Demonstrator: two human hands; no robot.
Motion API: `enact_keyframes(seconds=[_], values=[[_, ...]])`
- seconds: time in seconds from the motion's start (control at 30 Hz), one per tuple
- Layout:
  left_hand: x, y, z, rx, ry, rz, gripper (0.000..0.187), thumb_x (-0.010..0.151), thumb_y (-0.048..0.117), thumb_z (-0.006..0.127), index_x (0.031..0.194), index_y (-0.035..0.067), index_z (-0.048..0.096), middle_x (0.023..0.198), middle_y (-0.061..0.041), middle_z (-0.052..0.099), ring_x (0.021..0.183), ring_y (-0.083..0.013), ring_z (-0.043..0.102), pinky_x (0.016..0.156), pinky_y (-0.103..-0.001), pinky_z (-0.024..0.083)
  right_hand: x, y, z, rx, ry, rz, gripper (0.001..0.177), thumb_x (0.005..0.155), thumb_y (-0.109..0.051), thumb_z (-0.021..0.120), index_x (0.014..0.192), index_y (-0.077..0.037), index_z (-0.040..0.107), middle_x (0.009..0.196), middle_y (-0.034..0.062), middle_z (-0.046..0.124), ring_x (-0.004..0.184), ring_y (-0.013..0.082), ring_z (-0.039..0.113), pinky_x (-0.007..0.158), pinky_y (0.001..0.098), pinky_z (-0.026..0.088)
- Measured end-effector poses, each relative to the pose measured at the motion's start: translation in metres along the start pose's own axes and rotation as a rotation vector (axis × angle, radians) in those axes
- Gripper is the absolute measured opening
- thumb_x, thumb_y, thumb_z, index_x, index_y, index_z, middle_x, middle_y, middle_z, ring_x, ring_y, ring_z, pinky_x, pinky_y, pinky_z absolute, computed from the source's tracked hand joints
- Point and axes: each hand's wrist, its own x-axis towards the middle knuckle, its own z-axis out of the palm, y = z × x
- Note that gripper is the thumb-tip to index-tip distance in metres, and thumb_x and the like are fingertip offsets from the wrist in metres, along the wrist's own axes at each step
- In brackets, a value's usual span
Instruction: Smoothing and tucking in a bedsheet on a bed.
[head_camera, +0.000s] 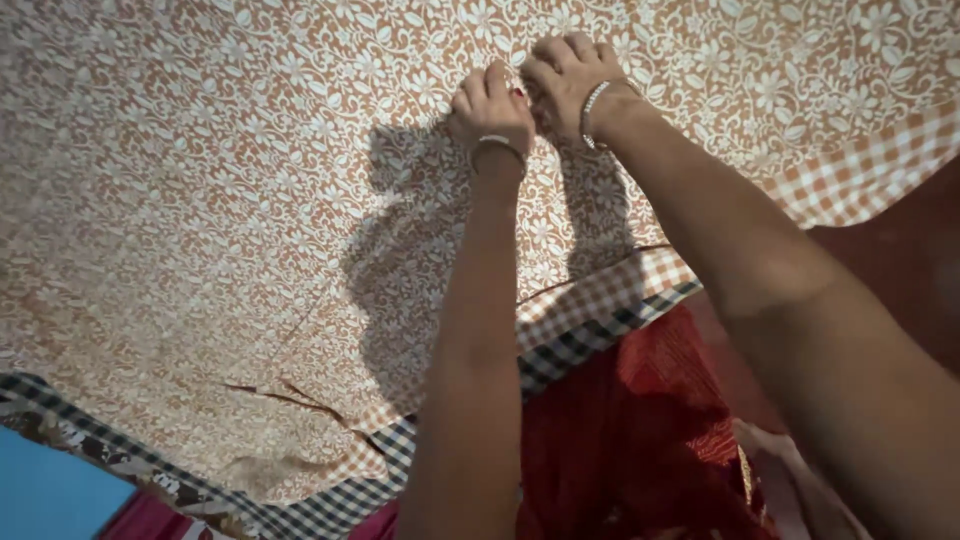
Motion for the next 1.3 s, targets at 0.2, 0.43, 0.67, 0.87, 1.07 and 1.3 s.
enact_keyframes(seconds=[0.2, 0.43, 0.67, 0.87, 1.07, 1.3], values=[[-0.079, 0.030, 0.036, -0.004, -0.306, 0.035, 0.045, 0.096, 0.029, 0.059, 0.139, 0.018, 0.052, 0.131, -0.013, 0.056, 0.126, -0.0374, 0.047, 0.108, -0.059, 0.039, -0.068, 0.025, 0.029, -0.030, 0.006, 0.002, 0.059, 0.091, -0.047, 0.066, 0.137, -0.011, 0.059, 0.139, 0.0189, 0.052, 0.131, 0.0398, 0.043, 0.108, 0.0548, 0.034], [-0.203, 0.090, 0.052, -0.113, -0.530, 0.015, 0.056, 0.088, 0.027, 0.058, 0.142, 0.012, 0.050, 0.134, -0.016, 0.053, 0.130, -0.0380, 0.047, 0.109, -0.054, 0.036, -0.197, 0.031, 0.044, -0.138, 0.038, -0.033, 0.046, 0.088, -0.040, 0.068, 0.127, -0.017, 0.067, 0.129, 0.0088, 0.061, 0.128, 0.0321, 0.051, 0.113, 0.0475, 0.038], [-0.210, 0.100, 0.022, -0.217, -0.654, 0.109, 0.053, 0.088, 0.029, 0.062, 0.138, 0.014, 0.054, 0.135, -0.018, 0.054, 0.132, -0.0394, 0.046, 0.116, -0.057, 0.032, -0.229, 0.037, 0.019, -0.108, -0.228, 0.112, 0.046, 0.085, -0.044, 0.070, 0.124, -0.021, 0.068, 0.126, 0.0043, 0.062, 0.121, 0.0282, 0.054, 0.105, 0.0491, 0.040], [-0.154, 0.106, 0.036, -0.221, -0.302, 0.071, 0.051, 0.090, 0.026, 0.061, 0.140, 0.018, 0.053, 0.139, -0.013, 0.053, 0.132, -0.0382, 0.046, 0.108, -0.057, 0.035, -0.211, 0.063, 0.024, 0.006, 0.118, 0.160, 0.047, 0.091, -0.036, 0.071, 0.134, -0.019, 0.067, 0.133, 0.0075, 0.061, 0.122, 0.0355, 0.053, 0.102, 0.0509, 0.042], [-0.209, 0.114, 0.062, -0.164, -0.398, 0.089, 0.057, 0.089, 0.025, 0.061, 0.144, 0.017, 0.049, 0.140, -0.011, 0.052, 0.130, -0.0368, 0.046, 0.109, -0.055, 0.036, -0.248, 0.059, 0.041, -0.075, 0.145, 0.221, 0.040, 0.086, -0.033, 0.074, 0.123, -0.019, 0.069, 0.129, 0.0070, 0.061, 0.119, 0.0358, 0.054, 0.101, 0.0536, 0.042], [-0.293, 0.124, 0.038, -0.366, -0.393, 0.342, 0.039, 0.094, 0.021, 0.063, 0.133, 0.019, 0.059, 0.134, -0.007, 0.058, 0.128, -0.0320, 0.050, 0.110, -0.051, 0.039, -0.313, 0.057, 0.043, 0.181, 0.365, 0.262, 0.022, 0.087, -0.015, 0.072, 0.110, -0.014, 0.071, 0.114, 0.0075, 0.066, 0.110, 0.0348, 0.061, 0.098, 0.0500, 0.046]])
